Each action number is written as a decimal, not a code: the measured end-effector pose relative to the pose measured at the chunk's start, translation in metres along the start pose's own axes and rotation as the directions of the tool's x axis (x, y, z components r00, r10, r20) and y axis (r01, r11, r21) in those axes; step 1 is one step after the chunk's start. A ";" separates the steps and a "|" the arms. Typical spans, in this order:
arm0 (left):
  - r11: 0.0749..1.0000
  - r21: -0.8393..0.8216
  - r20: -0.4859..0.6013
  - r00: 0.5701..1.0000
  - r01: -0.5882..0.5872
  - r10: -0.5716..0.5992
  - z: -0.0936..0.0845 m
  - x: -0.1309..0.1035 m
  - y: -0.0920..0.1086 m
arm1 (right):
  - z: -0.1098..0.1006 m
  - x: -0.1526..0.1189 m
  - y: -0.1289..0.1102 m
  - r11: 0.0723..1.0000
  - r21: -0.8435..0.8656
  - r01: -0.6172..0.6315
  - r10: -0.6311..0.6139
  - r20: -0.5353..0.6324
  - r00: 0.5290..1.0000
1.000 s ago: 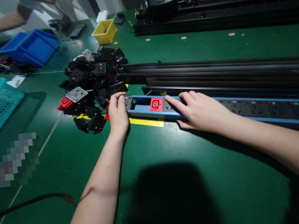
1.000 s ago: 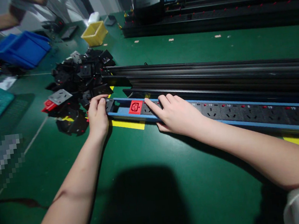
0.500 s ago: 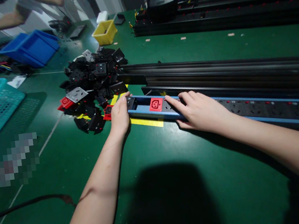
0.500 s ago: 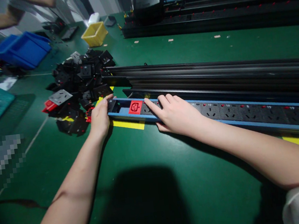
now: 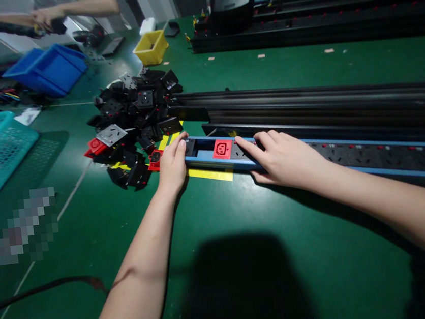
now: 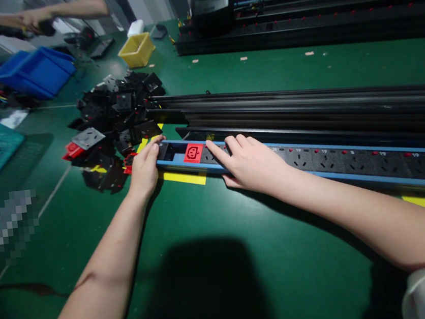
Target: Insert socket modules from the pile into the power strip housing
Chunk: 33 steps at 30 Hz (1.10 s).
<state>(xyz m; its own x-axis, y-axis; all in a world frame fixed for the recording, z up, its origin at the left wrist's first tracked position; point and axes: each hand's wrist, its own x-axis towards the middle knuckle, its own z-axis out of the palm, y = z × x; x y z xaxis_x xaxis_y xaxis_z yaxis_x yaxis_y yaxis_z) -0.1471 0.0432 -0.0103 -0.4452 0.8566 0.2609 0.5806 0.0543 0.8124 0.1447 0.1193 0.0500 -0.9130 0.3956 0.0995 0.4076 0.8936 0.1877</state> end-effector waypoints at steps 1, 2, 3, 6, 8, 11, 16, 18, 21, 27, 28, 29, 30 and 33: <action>1.000 0.000 0.000 1.000 0.007 -0.007 0.000 0.000 0.001 | 0.000 0.000 0.000 1.000 0.000 0.000 0.000 -0.001 1.000; 1.000 -0.001 -0.002 1.000 0.013 -0.013 0.000 0.000 0.002 | 0.000 0.000 0.000 1.000 -0.002 0.000 0.000 -0.002 1.000; 1.000 0.000 0.002 1.000 0.014 -0.014 0.000 0.000 0.003 | 0.000 0.000 0.000 1.000 -0.004 0.001 -0.001 -0.004 1.000; 1.000 0.001 0.050 0.999 -0.018 0.018 0.003 -0.002 0.006 | 0.000 0.000 0.000 1.000 -0.020 0.003 -0.003 -0.011 1.000; 0.999 -0.007 0.079 0.996 -0.036 0.037 0.006 -0.003 0.008 | 0.000 0.000 0.000 0.999 -0.031 0.007 -0.007 -0.011 1.000; 0.999 -0.015 0.081 0.996 -0.039 0.040 0.007 -0.004 0.010 | 0.001 0.000 0.001 0.999 -0.044 0.013 -0.013 -0.015 1.000; 0.991 0.075 0.050 0.993 -0.107 0.103 0.008 -0.005 0.014 | 0.003 0.000 0.001 0.999 -0.048 0.018 -0.019 -0.028 0.999; 0.986 0.115 -0.012 0.992 -0.120 0.122 0.009 -0.006 0.014 | 0.004 0.000 0.002 0.999 -0.049 0.017 -0.018 -0.028 0.999; 0.992 0.102 -0.063 0.995 -0.077 0.084 0.010 -0.007 0.013 | 0.004 0.000 0.002 0.998 -0.054 0.018 -0.019 -0.022 1.000; 0.995 0.089 0.028 0.999 -0.035 0.032 0.008 -0.005 0.013 | 0.004 0.000 0.002 0.998 -0.053 0.014 -0.015 -0.027 1.000; 0.996 0.079 0.033 0.999 -0.039 0.037 0.007 -0.005 0.013 | 0.004 0.000 0.001 0.998 -0.053 0.014 -0.016 -0.029 0.999; 0.997 0.067 0.037 0.998 -0.043 0.041 0.006 -0.005 0.012 | 0.004 0.000 0.001 0.998 -0.054 0.015 -0.017 -0.031 0.999; 0.998 0.054 0.041 0.998 -0.045 0.042 0.006 -0.004 0.012 | 0.003 0.000 0.001 0.998 -0.055 0.017 -0.019 -0.031 0.999; 0.999 0.018 0.059 0.997 -0.041 0.040 0.004 -0.003 0.009 | 0.002 0.000 0.001 0.998 -0.060 0.018 -0.020 -0.034 0.999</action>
<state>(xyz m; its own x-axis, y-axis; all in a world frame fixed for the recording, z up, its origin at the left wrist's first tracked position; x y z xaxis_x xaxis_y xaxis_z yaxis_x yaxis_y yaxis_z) -0.1373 0.0432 -0.0056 -0.3805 0.8870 0.2615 0.6102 0.0283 0.7917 0.1453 0.1202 0.0481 -0.9199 0.3704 0.1287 0.3914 0.8863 0.2473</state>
